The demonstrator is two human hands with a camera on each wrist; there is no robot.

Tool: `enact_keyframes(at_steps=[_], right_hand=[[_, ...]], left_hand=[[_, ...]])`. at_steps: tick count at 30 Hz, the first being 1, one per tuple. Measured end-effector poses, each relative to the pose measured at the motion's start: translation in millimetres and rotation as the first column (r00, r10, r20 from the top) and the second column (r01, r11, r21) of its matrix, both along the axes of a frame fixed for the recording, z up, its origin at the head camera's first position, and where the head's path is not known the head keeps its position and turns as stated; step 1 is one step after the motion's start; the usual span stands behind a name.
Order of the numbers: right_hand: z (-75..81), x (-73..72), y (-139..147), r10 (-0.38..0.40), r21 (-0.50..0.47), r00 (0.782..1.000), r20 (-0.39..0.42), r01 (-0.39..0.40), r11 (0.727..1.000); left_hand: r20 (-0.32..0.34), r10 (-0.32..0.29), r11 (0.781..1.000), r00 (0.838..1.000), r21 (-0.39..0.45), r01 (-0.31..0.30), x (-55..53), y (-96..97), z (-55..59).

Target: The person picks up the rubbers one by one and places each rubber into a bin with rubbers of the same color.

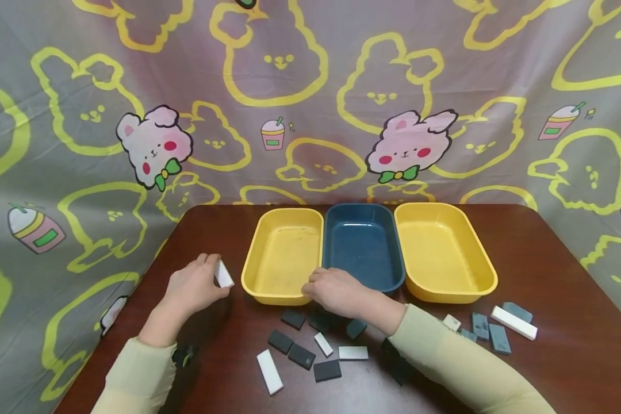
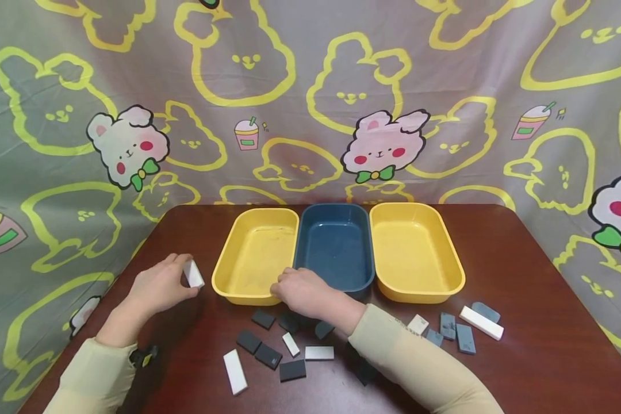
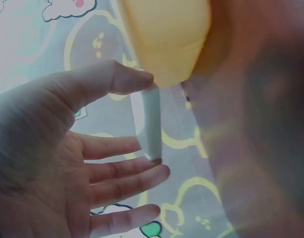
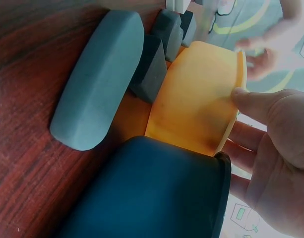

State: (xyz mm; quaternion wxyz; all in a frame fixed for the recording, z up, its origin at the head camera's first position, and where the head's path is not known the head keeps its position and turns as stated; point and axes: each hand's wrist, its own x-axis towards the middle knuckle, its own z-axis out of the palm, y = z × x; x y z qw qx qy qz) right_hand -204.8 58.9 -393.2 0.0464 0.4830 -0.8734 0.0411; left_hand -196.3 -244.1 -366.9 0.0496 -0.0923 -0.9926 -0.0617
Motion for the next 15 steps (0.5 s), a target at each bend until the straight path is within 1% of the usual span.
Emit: enact_keyframes(at_steps=[3, 5, 7, 9, 11, 15], right_hand=[[-0.1, 0.5, -1, 0.000, 0.003, 1.000, -0.002, 0.000, 1.000], [-0.5, 0.5, -1, 0.001, 0.005, 1.000, -0.009, -0.001, 1.000], [-0.4, 0.6, -1, 0.002, 0.006, 1.000, -0.013, -0.002, 1.000], [-0.4, 0.5, -2, 0.004, 0.002, 1.000, -0.013, -0.004, 1.000], [-0.1, 0.6, -2, 0.004, -0.001, 1.000, -0.010, -0.004, 1.000], [0.4, 0.9, -2, -0.003, -0.007, 1.000, 0.009, 0.003, 1.000]], left_hand=[[-0.030, -0.021, 1.000, 0.999, 0.012, 0.021, -14.2, 5.4, 9.7], [-0.039, -0.043, 0.999, 0.998, 0.014, 0.044, -24.7, 10.8, 15.0], [-0.044, -0.078, 0.997, 0.996, 0.012, 0.078, -35.6, 16.7, 18.8], [-0.040, -0.127, 0.992, 0.991, 0.000, 0.127, -47.1, 22.8, 22.1], [-0.026, -0.187, 0.982, 0.982, -0.009, 0.187, -58.6, 29.1, 25.3], [0.028, -0.294, 0.955, 0.955, -0.028, 0.295, -82.1, 41.7, 29.2]])
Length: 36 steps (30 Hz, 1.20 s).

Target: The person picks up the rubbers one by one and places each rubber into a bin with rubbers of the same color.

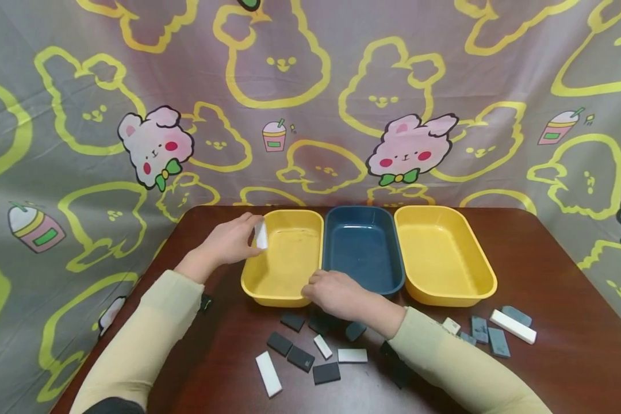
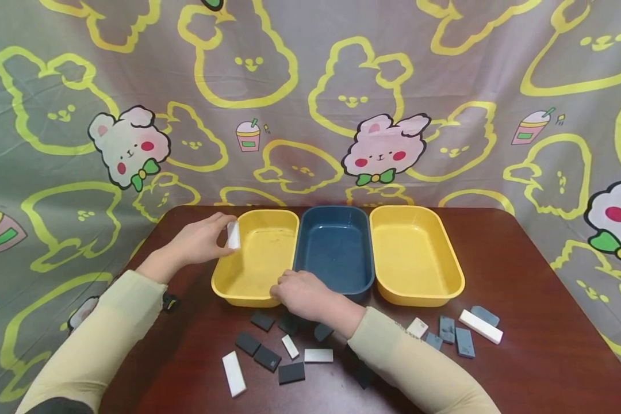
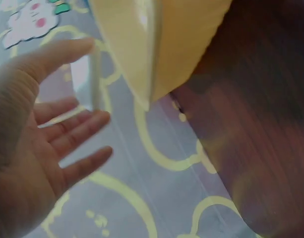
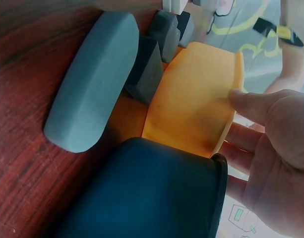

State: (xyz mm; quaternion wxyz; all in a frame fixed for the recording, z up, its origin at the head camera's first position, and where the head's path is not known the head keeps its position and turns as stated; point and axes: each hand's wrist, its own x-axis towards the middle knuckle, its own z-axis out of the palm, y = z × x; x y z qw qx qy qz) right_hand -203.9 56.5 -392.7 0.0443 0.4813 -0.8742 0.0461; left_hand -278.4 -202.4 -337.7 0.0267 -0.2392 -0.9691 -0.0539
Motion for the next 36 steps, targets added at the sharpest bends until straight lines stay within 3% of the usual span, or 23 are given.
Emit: enact_keyframes(at_steps=[7, 15, 21, 24, 29, 36], right_hand=[[-0.4, 0.8, -1, -0.020, -0.005, 0.999, 0.033, 0.020, 1.000], [0.5, 1.6, -1, -0.042, 0.005, 0.998, 0.056, 0.042, 0.999], [1.2, 1.7, 0, -0.040, -0.003, 0.998, 0.047, 0.040, 0.999], [0.9, 1.3, 0, -0.037, -0.010, 0.998, 0.046, 0.037, 0.999], [-0.7, 0.6, 1, -0.035, -0.013, 0.999, 0.031, 0.035, 0.999], [-0.9, 1.9, 1, -0.029, -0.021, 0.999, 0.022, 0.030, 0.999]], left_hand=[[0.073, -0.087, 0.993, 0.994, -0.077, 0.092, -32.7, 15.2, -11.9], [0.138, -0.141, 0.970, 0.980, -0.181, 0.165, -55.1, 24.9, -38.9], [0.147, -0.119, 0.959, 0.982, -0.240, 0.153, -63.0, 30.5, -46.9], [0.159, -0.103, 0.959, 0.982, -0.247, 0.141, -65.0, 34.7, -45.9], [0.233, -0.048, 0.962, 0.971, -0.251, 0.108, -68.2, 44.6, -41.3], [0.275, -0.012, 0.948, 0.961, -0.303, 0.098, -71.7, 51.6, -42.6]])
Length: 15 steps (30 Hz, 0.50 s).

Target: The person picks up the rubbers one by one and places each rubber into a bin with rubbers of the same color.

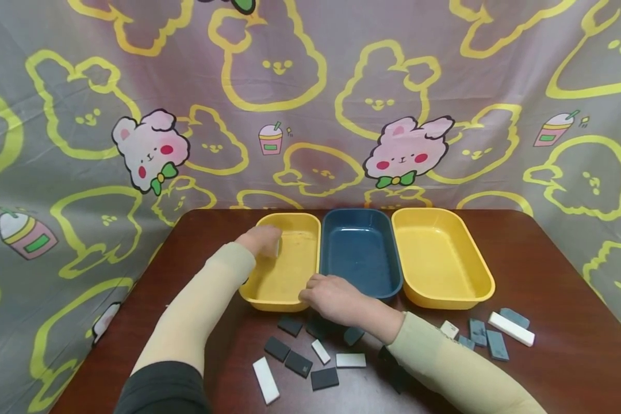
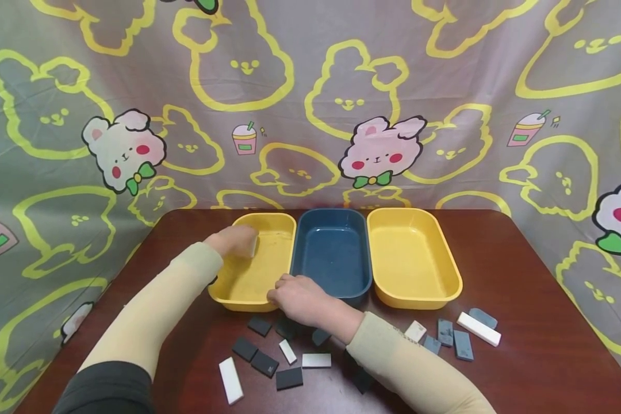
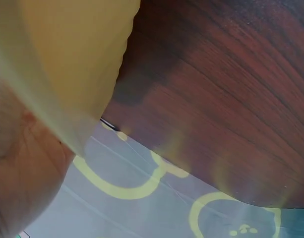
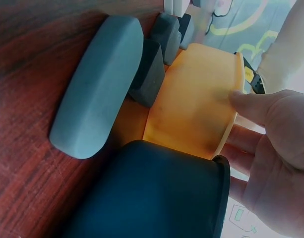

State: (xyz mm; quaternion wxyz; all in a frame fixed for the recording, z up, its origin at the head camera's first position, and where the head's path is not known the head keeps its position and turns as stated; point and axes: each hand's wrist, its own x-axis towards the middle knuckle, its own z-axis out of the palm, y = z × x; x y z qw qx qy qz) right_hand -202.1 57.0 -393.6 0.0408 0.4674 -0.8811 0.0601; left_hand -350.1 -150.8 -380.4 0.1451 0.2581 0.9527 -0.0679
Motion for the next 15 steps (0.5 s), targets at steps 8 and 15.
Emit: enact_keyframes(at_steps=[8, 15], right_hand=[[-0.7, 0.2, 1.7, 0.003, -0.017, 1.000, -0.002, -0.003, 1.000], [-2.1, 0.0, 1.6, 0.009, -0.015, 1.000, -0.005, -0.009, 1.000]], left_hand=[[0.024, -0.041, 0.996, 0.999, -0.080, 0.043, -2.8, 3.6, 4.8], [0.037, -0.076, 0.990, 0.996, -0.116, 0.080, -4.6, 5.2, 6.9]])
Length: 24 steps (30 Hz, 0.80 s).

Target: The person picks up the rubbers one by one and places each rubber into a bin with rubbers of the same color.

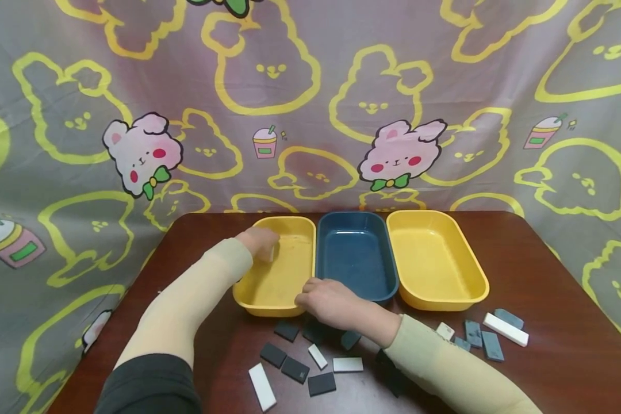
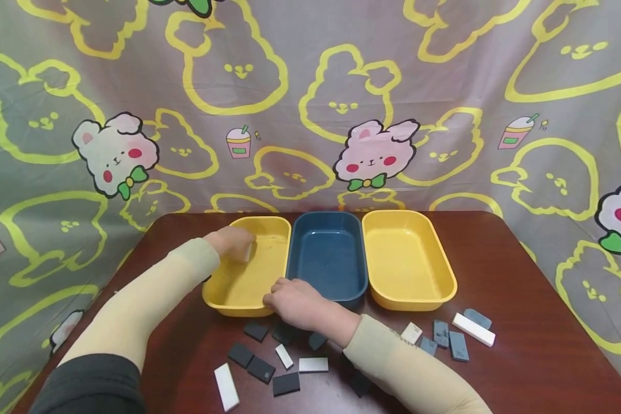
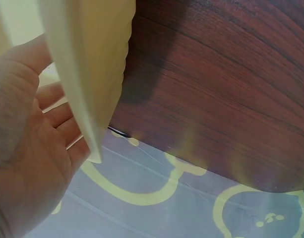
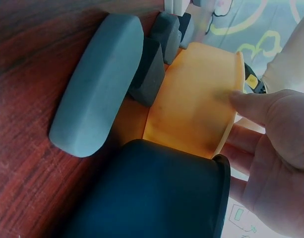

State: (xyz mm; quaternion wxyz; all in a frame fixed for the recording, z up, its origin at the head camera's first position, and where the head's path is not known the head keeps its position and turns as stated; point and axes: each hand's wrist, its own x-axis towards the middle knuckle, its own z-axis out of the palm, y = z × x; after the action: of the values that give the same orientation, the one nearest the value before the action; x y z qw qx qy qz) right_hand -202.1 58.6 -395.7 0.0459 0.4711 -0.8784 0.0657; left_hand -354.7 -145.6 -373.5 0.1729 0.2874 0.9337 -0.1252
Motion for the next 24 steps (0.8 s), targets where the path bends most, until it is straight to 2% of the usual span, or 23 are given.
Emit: enact_keyframes(at_steps=[9, 13, 17, 20, 24], right_hand=[[-2.6, -1.2, 0, -0.005, -0.022, 1.000, -0.003, 0.005, 1.000], [-1.2, -1.3, 1, -0.008, -0.016, 1.000, 0.005, 0.008, 1.000], [-0.3, -1.7, 1, -0.007, -0.018, 1.000, 0.001, 0.007, 1.000], [-0.7, -2.1, 1, -0.007, -0.022, 1.000, 0.007, 0.007, 1.000], [-2.1, -3.2, 1, -0.007, -0.010, 1.000, 0.019, 0.007, 1.000]], left_hand=[[0.034, 0.045, 0.999, 0.998, 0.030, -0.046, 3.8, 2.1, 6.3], [0.021, 0.032, 0.999, 0.999, 0.034, -0.033, 3.2, 1.4, 6.1], [0.026, 0.062, 0.997, 0.998, 0.051, -0.063, 3.0, -0.3, 8.7], [-0.003, 0.055, 0.995, 0.998, 0.085, -0.055, 5.8, -4.0, 14.5], [-0.109, 0.034, 0.990, 0.994, 0.138, -0.019, 20.2, -12.1, 27.2]])
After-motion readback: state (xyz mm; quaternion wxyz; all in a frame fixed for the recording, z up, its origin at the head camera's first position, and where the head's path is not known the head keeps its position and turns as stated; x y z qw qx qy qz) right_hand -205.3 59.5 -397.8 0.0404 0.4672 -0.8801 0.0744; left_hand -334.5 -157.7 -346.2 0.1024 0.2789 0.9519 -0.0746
